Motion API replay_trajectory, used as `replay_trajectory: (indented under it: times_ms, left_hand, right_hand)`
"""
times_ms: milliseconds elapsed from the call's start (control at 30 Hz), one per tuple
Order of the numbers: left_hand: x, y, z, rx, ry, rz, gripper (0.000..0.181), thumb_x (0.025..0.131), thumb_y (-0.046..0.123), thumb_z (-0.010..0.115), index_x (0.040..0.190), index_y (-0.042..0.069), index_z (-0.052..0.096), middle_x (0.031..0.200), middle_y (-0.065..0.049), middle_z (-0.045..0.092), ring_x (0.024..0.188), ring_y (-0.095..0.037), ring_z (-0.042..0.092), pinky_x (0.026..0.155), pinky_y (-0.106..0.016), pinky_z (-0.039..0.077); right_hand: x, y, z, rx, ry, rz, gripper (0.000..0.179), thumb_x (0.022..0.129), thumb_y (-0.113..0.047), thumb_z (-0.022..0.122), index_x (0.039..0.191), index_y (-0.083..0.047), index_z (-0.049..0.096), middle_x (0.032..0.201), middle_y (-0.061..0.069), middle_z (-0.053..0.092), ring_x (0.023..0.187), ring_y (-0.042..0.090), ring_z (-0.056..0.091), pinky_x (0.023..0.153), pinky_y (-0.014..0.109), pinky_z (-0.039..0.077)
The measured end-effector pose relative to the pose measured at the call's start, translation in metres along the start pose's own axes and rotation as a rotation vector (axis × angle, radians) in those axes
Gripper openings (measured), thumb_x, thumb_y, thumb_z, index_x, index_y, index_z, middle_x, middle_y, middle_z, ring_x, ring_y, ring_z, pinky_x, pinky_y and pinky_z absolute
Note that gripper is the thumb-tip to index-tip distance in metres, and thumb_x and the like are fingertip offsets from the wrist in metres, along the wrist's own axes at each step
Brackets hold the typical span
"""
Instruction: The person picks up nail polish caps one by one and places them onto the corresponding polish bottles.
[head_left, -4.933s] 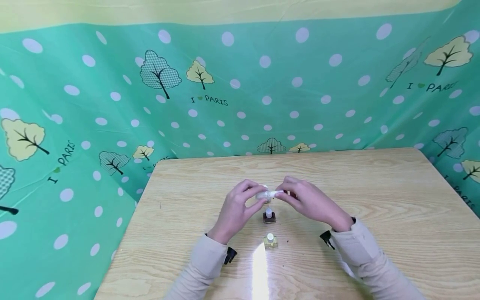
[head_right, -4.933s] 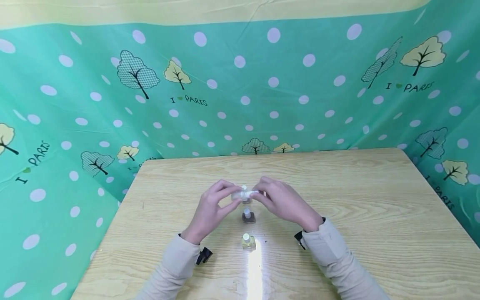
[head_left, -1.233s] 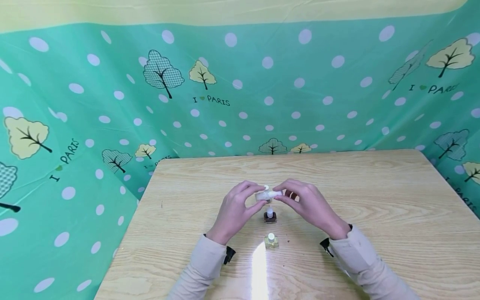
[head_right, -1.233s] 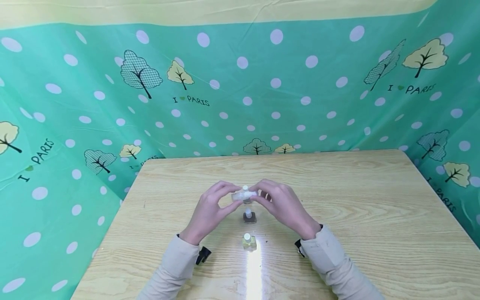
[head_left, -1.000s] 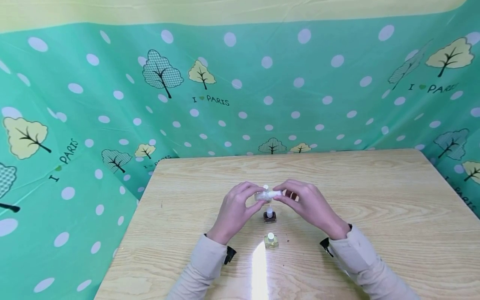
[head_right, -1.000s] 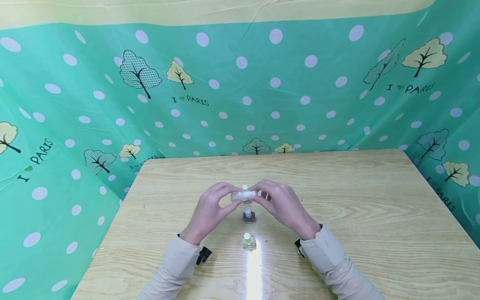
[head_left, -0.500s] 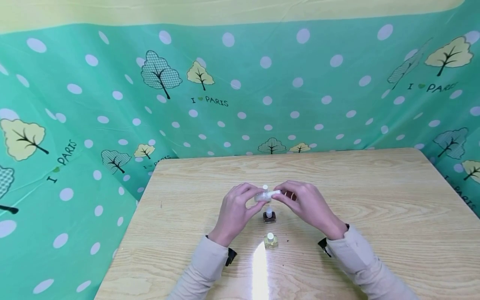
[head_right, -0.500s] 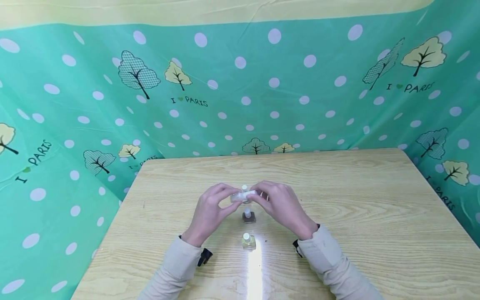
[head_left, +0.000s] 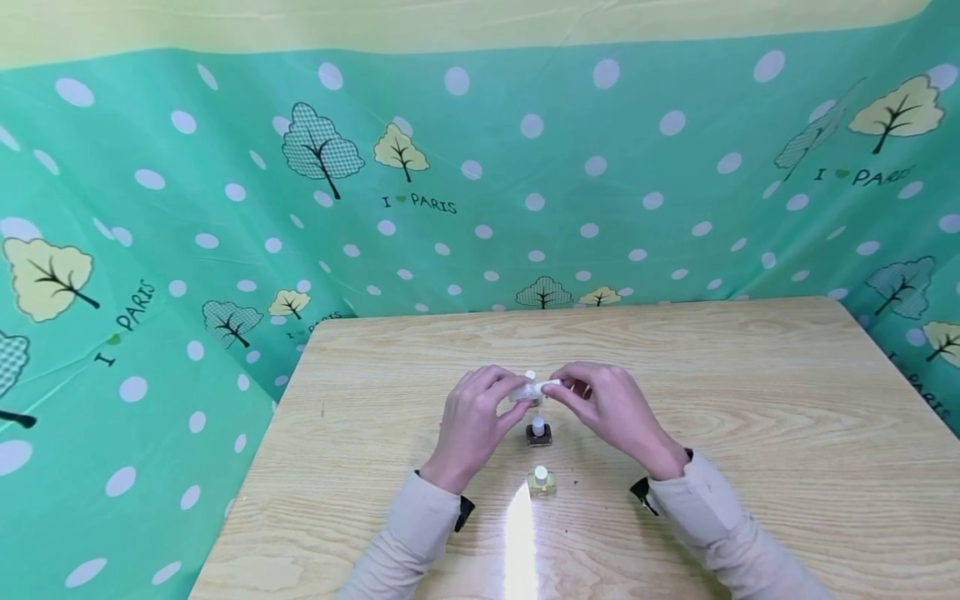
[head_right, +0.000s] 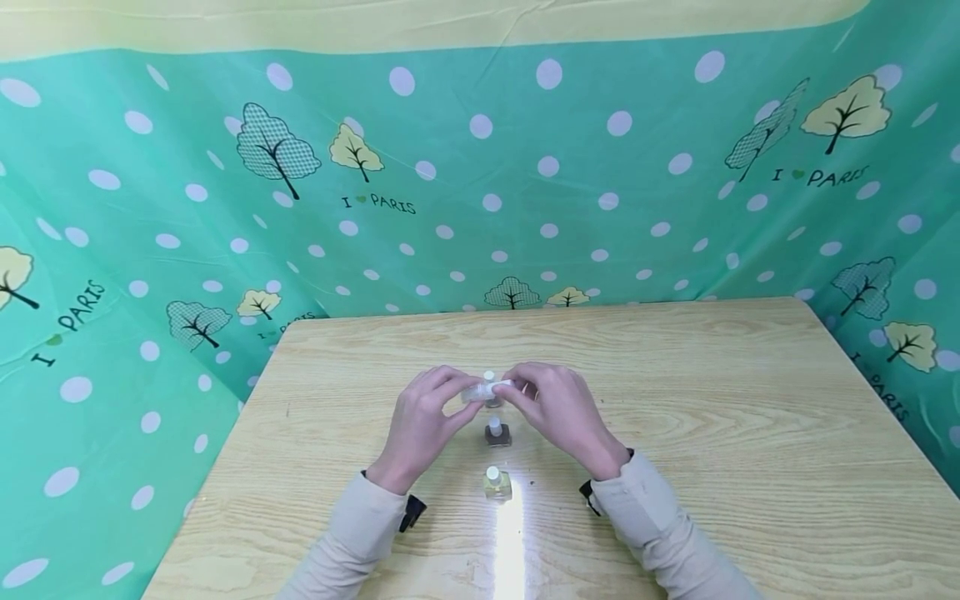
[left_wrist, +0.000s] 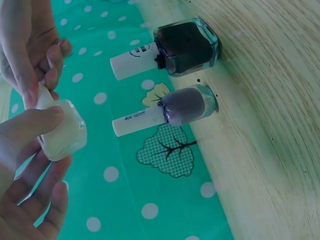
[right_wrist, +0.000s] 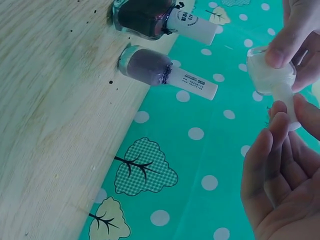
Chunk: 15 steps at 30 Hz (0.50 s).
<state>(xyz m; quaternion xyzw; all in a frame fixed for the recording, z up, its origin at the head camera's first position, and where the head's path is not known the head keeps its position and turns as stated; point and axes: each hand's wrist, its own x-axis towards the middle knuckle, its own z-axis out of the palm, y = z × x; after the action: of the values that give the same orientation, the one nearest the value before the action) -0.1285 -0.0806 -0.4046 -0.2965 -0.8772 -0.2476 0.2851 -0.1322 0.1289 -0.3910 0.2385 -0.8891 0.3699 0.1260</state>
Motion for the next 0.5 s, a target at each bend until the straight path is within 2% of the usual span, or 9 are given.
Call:
replay_trajectory:
  times_ms: [200,500]
  left_hand:
    - [0.0015,0.0004,0.0001,0.011,-0.018,-0.008,0.03,0.075,0.016,0.087,0.102,0.013,0.075,0.093,0.004,0.071,0.081,-0.01,0.065,0.072,-0.023,0.053]
    - [0.0055,0.0012,-0.0015,-0.009,-0.084,-0.056,0.029,0.08,0.019,0.084,0.106,0.013,0.072,0.099,0.003,0.07,0.089,-0.013,0.066,0.082,-0.027,0.056]
  right_hand:
    - [0.0015,-0.0011,-0.0003,0.02,-0.011,0.043,0.017,0.092,-0.029,0.071,0.09,-0.013,0.075,0.072,-0.009,0.066,0.06,0.001,0.054,0.054,0.02,0.049]
    - [0.0043,-0.0022,0.0001,0.059,-0.011,0.077,0.019,0.094,-0.027,0.068,0.095,-0.009,0.074,0.074,-0.003,0.067,0.06,0.004,0.054,0.053,0.021,0.049]
